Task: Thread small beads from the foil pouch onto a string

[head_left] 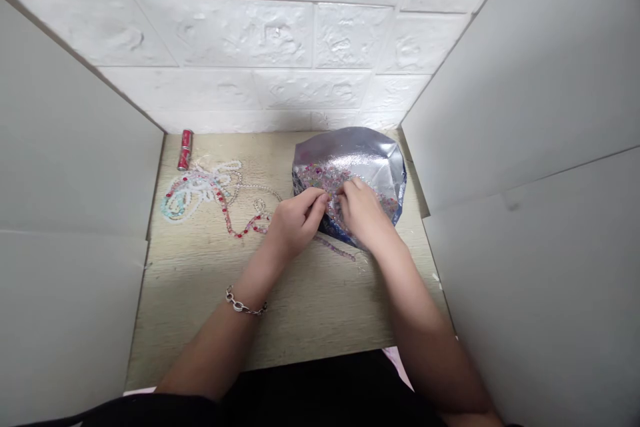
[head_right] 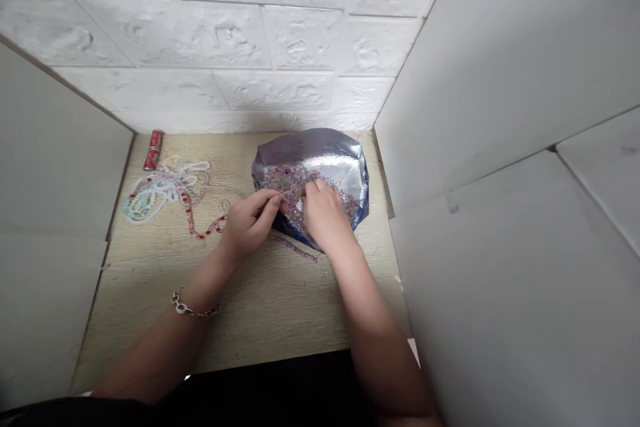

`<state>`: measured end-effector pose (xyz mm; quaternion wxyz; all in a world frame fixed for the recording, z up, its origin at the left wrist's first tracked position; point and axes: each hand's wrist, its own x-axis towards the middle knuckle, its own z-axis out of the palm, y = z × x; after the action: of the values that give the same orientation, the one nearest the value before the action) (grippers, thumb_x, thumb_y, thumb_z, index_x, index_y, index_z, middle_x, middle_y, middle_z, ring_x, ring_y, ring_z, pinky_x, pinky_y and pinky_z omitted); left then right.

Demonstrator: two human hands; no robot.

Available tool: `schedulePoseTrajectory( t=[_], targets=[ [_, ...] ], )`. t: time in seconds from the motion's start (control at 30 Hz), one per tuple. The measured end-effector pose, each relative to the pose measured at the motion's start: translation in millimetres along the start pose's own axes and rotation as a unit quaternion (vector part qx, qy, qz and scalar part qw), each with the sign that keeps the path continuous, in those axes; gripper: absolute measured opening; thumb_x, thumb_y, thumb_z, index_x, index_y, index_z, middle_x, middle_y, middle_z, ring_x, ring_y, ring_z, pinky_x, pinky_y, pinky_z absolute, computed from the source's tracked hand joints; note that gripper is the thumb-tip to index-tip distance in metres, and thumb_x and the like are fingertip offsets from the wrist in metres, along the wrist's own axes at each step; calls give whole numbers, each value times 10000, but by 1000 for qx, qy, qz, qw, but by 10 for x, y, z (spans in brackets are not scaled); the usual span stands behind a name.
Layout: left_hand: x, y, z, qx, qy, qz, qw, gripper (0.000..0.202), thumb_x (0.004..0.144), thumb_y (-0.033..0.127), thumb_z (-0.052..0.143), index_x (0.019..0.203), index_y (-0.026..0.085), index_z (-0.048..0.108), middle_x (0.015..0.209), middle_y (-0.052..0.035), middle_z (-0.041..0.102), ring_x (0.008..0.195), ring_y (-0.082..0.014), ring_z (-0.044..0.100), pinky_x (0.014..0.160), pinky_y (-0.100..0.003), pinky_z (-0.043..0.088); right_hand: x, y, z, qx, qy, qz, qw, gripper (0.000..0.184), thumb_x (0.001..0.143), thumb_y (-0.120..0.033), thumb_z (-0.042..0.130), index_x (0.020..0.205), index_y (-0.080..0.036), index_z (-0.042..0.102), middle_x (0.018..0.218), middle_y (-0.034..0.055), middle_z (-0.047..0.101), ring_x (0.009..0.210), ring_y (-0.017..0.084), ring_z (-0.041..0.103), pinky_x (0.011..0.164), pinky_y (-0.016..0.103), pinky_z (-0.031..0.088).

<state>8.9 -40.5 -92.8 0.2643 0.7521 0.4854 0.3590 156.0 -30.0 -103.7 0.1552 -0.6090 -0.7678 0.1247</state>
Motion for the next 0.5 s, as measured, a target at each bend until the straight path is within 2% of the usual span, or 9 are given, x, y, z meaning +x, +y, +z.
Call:
schedulePoseTrajectory(
  t=[0.13, 0.27, 0.4, 0.5],
  targets=[
    [-6, -7, -2, 25, -1, 12, 1000, 265, 843, 285, 351, 764, 149, 564, 675, 1, 604, 587, -63, 519, 570, -181, 389, 9, 42, -44, 66, 50, 42, 996, 194, 854, -207, 272, 828, -150, 456, 836, 85, 484, 778, 181, 471, 667, 317, 374],
    [-14, -7, 2, 57, -10, 43, 997, 253, 843, 263, 355, 798, 145, 574, 721, -16, 621, 631, -73, 542, 590, -190, 396, 10, 59, -57, 61, 50, 57, 995, 282, 873, -289, 246, 701, -177, 438, 680, 42, 458, 656, 163, 448, 603, 308, 345],
    [-11, -9, 18, 61, -4, 55, 997, 233, 839, 241, 366, 824, 143, 578, 740, -21, 629, 641, -75, 550, 592, -189, 406, 7, 71, -51, 67, 38, 58, 995, 255, 845, -285, 349, 657, -173, 480, 660, 36, 478, 635, 155, 456, 603, 305, 345],
    [-6, -11, 32, 57, 35, 70, 995, 195, 824, 218, 401, 823, 141, 581, 767, -28, 625, 690, -79, 556, 616, -186, 421, 2, 63, -87, 144, 59, 50, 987, 120, 781, -212, 460, 720, -174, 556, 746, 36, 545, 706, 147, 497, 670, 301, 375]
  ],
)
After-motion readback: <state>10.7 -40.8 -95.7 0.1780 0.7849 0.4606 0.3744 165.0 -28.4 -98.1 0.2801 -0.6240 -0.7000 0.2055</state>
